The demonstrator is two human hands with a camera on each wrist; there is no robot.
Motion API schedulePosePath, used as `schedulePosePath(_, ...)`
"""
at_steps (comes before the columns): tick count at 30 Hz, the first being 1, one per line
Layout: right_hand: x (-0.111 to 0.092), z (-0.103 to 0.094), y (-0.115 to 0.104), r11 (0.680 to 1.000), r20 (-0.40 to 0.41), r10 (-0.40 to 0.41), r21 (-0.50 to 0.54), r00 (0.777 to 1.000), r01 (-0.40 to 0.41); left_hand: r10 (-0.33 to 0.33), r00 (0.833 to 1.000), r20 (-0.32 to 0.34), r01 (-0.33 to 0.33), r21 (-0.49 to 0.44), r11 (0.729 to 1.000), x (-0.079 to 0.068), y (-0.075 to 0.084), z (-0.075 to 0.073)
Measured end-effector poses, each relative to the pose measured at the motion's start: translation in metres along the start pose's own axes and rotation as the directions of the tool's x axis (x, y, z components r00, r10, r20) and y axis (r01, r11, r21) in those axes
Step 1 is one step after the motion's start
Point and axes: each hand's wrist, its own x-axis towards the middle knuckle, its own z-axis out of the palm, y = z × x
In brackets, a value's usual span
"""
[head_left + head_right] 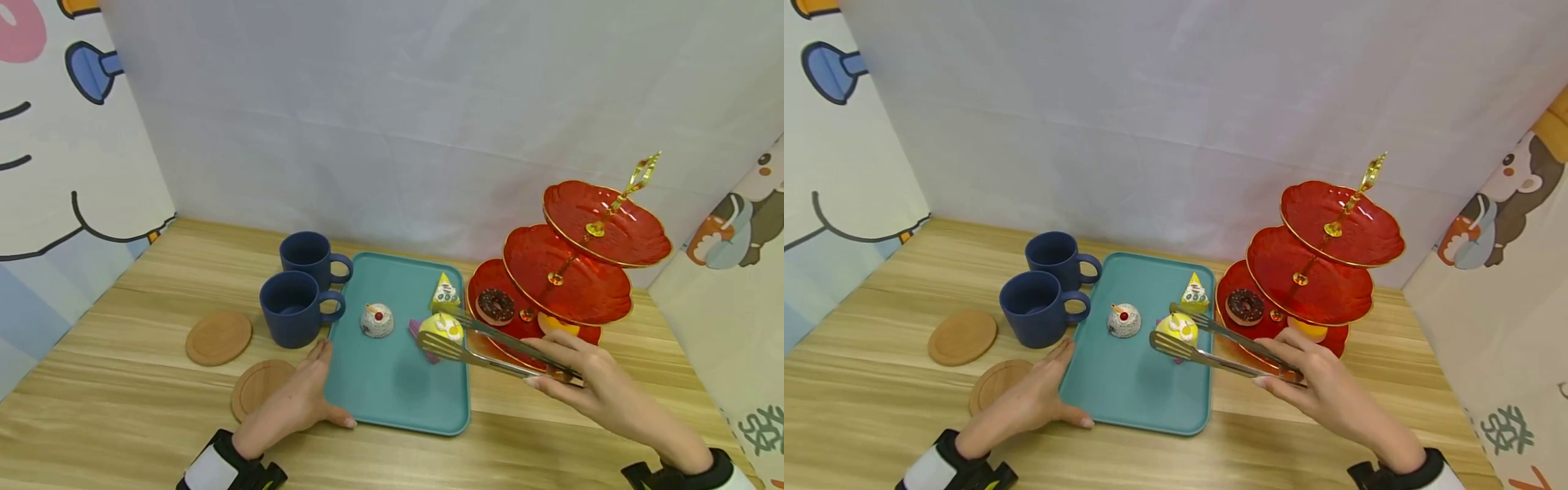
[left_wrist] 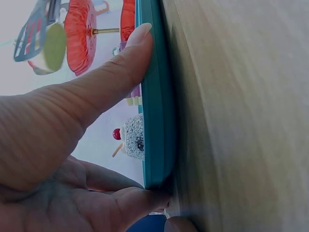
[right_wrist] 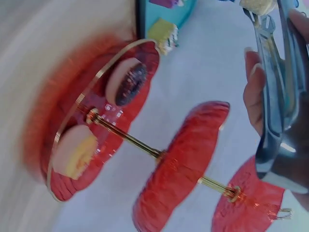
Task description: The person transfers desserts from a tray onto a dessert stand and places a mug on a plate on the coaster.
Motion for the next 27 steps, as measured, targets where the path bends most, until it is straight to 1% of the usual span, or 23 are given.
schedulePosePath(5, 0.004, -0.019, 0.000, 0.999, -0.029, 0.002, -0.040, 1.000, -0.003, -0.001, 1.000, 0.000, 0.001, -0.001, 1.000, 0.000, 0.000, 0.000)
schedulePosePath(9, 0.006, -0.031, 0.003, 0.999, -0.099, -0.023, -0.045, 0.995, 0.018, -0.001, 1.000, 0.000, 0.001, 0.000, 1.000, 0.000, 0.001, 0.000)
schedulePosePath(12, 0.006, -0.039, 0.005, 0.995, -0.158, -0.056, -0.092, 0.986, 0.042, -0.003, 1.000, -0.002, 0.003, -0.001, 1.000, 0.000, 0.001, 0.000)
schedulePosePath(15, 0.006, -0.046, 0.005, 0.990, -0.198, -0.031, -0.141, 0.980, 0.003, -0.003, 1.000, -0.004, 0.003, 0.003, 1.000, 0.000, 0.001, -0.001)
schedulePosePath(18, 0.005, -0.053, 0.004, 0.983, -0.226, 0.034, -0.167, 0.974, -0.074, 0.002, 1.000, -0.006, -0.002, 0.005, 1.000, 0.000, 0.000, -0.001)
schedulePosePath(19, 0.005, -0.056, 0.004, 0.981, -0.236, 0.061, -0.168, 0.970, -0.102, 0.004, 1.000, -0.007, -0.004, 0.004, 1.000, 0.000, 0.000, -0.001)
schedulePosePath(21, 0.004, -0.060, 0.004, 0.973, -0.264, 0.085, -0.184, 0.961, -0.136, 0.008, 1.000, -0.009, -0.008, 0.002, 1.000, -0.001, 0.000, -0.001)
schedulePosePath(27, 0.003, -0.073, 0.007, 0.952, -0.352, 0.119, -0.225, 0.929, -0.207, 0.015, 1.000, -0.009, -0.015, 0.000, 1.000, -0.001, 0.001, 0.000)
